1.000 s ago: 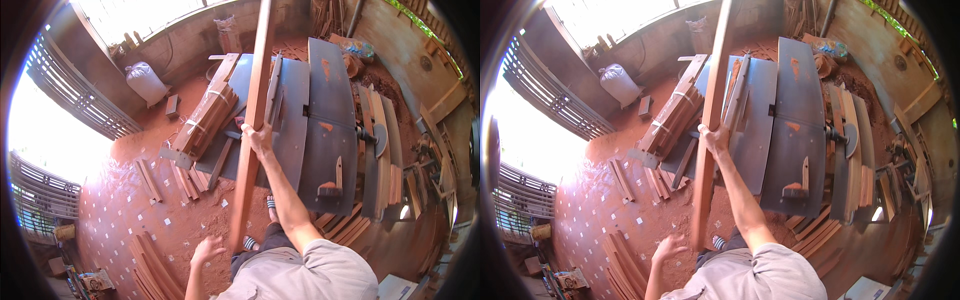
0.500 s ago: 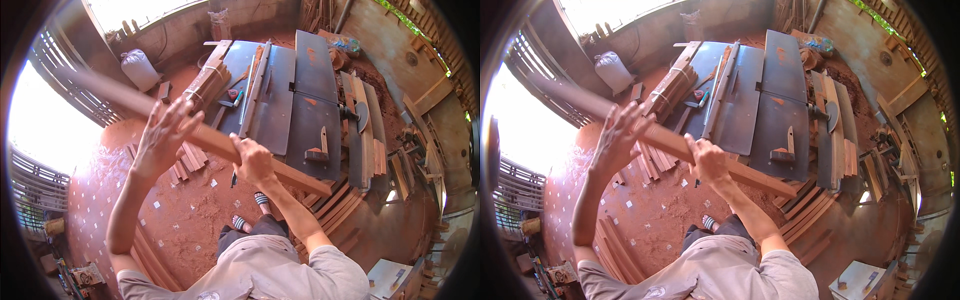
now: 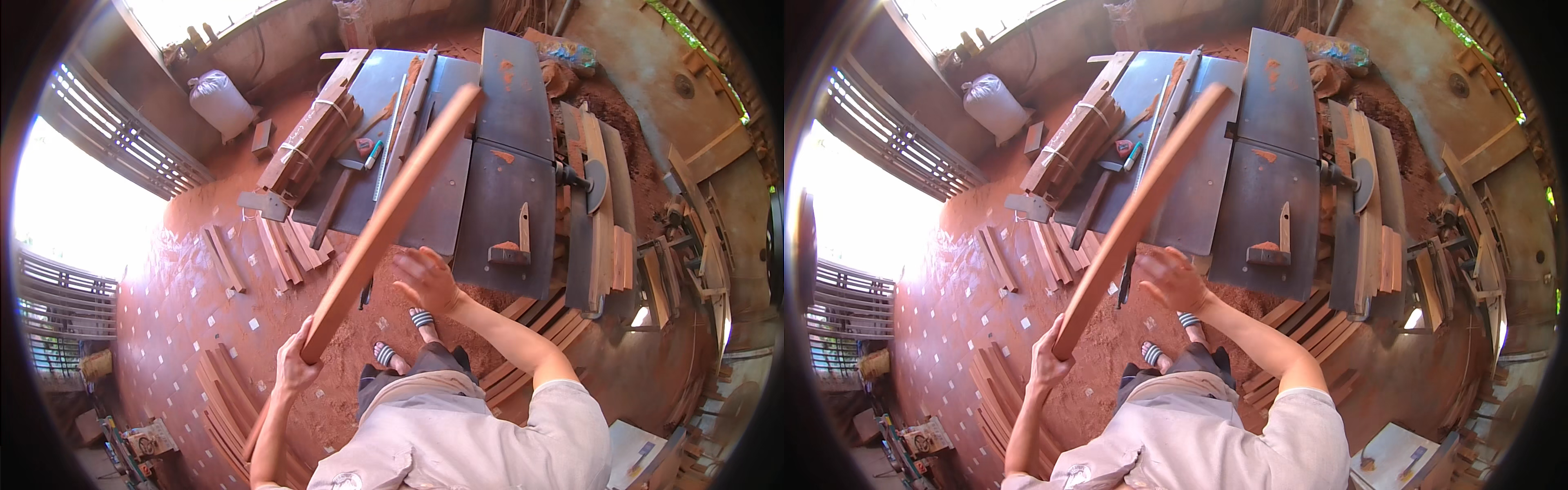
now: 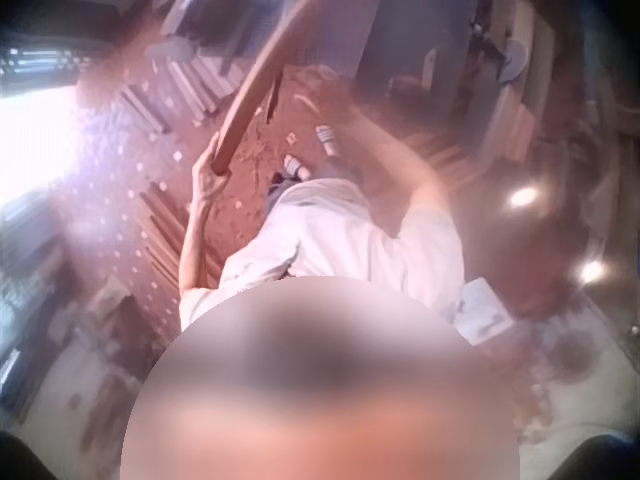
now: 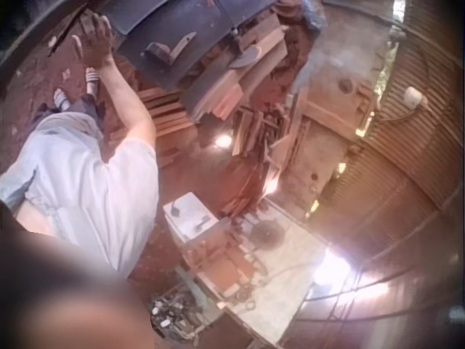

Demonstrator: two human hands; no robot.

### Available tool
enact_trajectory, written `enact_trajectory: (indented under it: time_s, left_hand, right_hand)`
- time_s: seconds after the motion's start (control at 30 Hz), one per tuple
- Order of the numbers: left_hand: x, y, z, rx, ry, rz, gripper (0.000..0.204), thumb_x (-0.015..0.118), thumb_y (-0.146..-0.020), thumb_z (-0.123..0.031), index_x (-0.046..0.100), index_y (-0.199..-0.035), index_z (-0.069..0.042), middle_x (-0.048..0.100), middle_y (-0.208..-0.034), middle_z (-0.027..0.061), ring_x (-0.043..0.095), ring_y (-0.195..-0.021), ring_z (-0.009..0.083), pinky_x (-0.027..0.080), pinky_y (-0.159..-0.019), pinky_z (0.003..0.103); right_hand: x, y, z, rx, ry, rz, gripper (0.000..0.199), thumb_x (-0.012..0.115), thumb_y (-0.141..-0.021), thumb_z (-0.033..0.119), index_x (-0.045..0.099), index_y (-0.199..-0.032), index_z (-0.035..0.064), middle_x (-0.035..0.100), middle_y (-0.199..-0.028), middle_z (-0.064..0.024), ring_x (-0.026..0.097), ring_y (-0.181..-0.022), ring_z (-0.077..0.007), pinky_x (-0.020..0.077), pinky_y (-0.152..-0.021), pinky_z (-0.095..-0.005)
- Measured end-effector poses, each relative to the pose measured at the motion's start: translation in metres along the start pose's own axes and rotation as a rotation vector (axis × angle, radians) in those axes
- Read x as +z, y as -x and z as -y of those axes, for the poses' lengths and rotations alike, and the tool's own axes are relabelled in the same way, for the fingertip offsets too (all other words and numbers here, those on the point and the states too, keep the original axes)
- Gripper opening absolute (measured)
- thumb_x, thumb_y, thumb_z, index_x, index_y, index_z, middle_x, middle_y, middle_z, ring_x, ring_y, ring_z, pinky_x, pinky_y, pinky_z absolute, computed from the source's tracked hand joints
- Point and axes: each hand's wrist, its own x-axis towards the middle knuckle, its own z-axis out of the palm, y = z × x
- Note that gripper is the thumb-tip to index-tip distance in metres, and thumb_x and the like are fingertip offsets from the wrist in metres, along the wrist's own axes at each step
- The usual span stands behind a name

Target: The person repeatedly picks up long wooden planks, aligns them on a table saw, and pushes them through the blade to cut them. After each cut, the person removes the cut piece and places it on the floor before retrieving the next plank.

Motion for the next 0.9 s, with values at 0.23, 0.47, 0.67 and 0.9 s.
enact_trajectory:
  time_s: [0.23,0.47,0.67,0.9]
  left_hand:
    - [0.019,0.015,-0.016,-0.374,0.409,-0.235,0.073,0.064,-0.072,0.006,0.050,-0.143,-0.002,0.065,-0.097,0.0015,0.060,-0.083,0.0090,0.052,-0.077,0.025]
    - [0.044,0.045,-0.025,-0.536,0.476,-0.354,0.051,0.073,-0.074,0.003,0.058,-0.122,-0.003,0.066,-0.088,0.0026,0.065,-0.079,0.0120,0.055,-0.073,0.028]
    - [0.062,0.055,-0.024,-0.601,0.486,-0.346,0.049,0.075,-0.074,0.001,0.058,-0.119,-0.003,0.066,-0.087,0.0023,0.065,-0.079,0.0119,0.054,-0.072,0.028]
    - [0.076,0.049,-0.034,-0.607,0.532,-0.261,0.064,0.074,-0.074,0.001,0.055,-0.135,-0.002,0.065,-0.090,0.0015,0.063,-0.081,0.0101,0.053,-0.073,0.026]
  right_hand:
    - [0.117,0.044,-0.147,0.333,-0.033,0.358,0.070,0.055,-0.099,0.047,0.041,-0.151,0.0013,0.037,-0.159,-0.0177,0.034,-0.148,-0.0339,0.0261,-0.123,-0.0484]
    - [0.141,0.055,-0.066,0.029,-0.623,0.543,0.071,0.057,-0.094,0.057,0.052,-0.144,0.0060,0.044,-0.154,-0.0200,0.037,-0.147,-0.0356,0.0255,-0.123,-0.0510]
    - [0.156,-0.038,-0.196,0.358,0.065,0.232,0.046,0.055,-0.094,0.023,0.058,-0.131,-0.0050,0.054,-0.145,-0.0192,0.051,-0.134,-0.0341,0.0349,-0.116,-0.0479]
    - [0.161,-0.002,-0.123,0.026,0.193,0.574,0.036,0.055,-0.089,0.021,0.071,-0.109,-0.0041,0.064,-0.131,-0.0194,0.059,-0.126,-0.0315,0.0365,-0.117,-0.0473]
